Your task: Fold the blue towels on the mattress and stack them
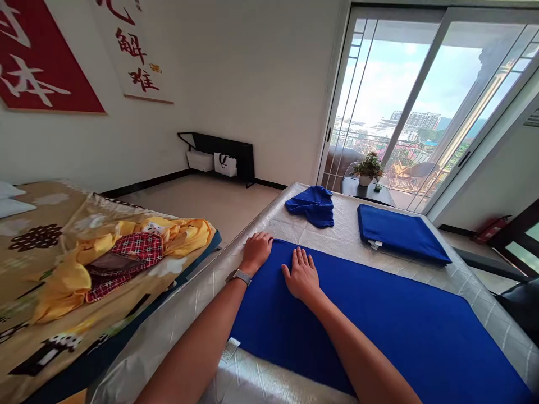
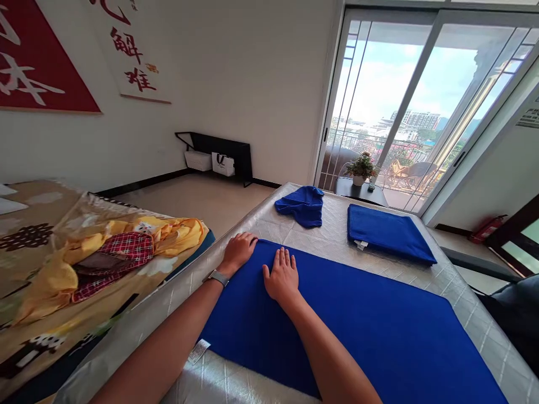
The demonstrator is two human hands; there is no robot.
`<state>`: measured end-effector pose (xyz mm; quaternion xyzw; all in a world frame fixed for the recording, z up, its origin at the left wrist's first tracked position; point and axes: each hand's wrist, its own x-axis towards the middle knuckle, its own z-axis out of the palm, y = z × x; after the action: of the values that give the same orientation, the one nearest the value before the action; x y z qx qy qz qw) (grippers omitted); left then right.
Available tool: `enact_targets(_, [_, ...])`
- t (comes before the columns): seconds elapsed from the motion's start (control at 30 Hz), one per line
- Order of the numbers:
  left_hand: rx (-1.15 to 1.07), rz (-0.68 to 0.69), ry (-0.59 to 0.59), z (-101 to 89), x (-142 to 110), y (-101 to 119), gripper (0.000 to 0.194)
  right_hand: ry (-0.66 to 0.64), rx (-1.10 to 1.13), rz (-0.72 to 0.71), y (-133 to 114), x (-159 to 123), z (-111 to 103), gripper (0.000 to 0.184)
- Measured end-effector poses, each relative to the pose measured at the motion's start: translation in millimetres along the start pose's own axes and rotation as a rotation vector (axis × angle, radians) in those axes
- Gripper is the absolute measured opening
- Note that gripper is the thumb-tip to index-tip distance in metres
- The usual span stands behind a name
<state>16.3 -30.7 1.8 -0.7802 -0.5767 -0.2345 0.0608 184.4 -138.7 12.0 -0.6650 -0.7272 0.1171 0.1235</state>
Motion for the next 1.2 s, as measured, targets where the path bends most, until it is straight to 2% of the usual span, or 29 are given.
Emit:
enact_targets(0.1, [0.014, 0.023, 0.017, 0.5, -0.4, -0.5, 0.030, -0.008, 0.004, 0.014, 6.5, -0.6, -2.8, 0.078])
enact_targets(0.2, [0.036, 0.036, 0.015, -0.1, -0.4, -0.8, 0.031, -0.015, -0.003, 0.059, 24.4, -4.2, -8.7, 0.079])
enact_targets(0.3, [0.046, 0.040, 0.003, -1.5, 0.3, -0.2, 0.033, -0.012, -0.025, 0.111, 54.6, -13.3, -17.7, 0.080])
enact_targets(0.4, [0.047, 0.039, -0.005, -3.3, 0.9, 1.0, 0.036, -0.014, -0.064, 0.176, 95.2, -29.5, -28.8, 0.080])
enact_targets(0.53, [0.058, 0.035, -0.006, -5.0, 1.3, 2.2, 0.037, 0.001, -0.148, 0.280, 165.3, -62.6, -43.8, 0.081])
enact_targets(0.8, [0.093, 0.064, -0.002, -2.5, 3.8, 0.2, 0.037, 0.096, -0.261, 0.482, 353.5, -158.4, -74.8, 0.084])
enact_targets(0.9, [0.113, 0.087, 0.011, 0.2, 5.1, -1.6, 0.039, 0.166, -0.251, 0.596, 406.6, -187.0, -82.9, 0.087])
enact_targets(1.0, [0.132, 0.117, 0.018, 2.3, 6.1, -3.3, 0.040, 0.211, -0.227, 0.636, 429.5, -198.2, -85.1, 0.089])
enact_targets(1.2, [0.144, 0.124, 0.005, 5.2, 8.2, -5.7, 0.041, 0.205, -0.224, 0.632, 425.3, -194.5, -87.6, 0.090])
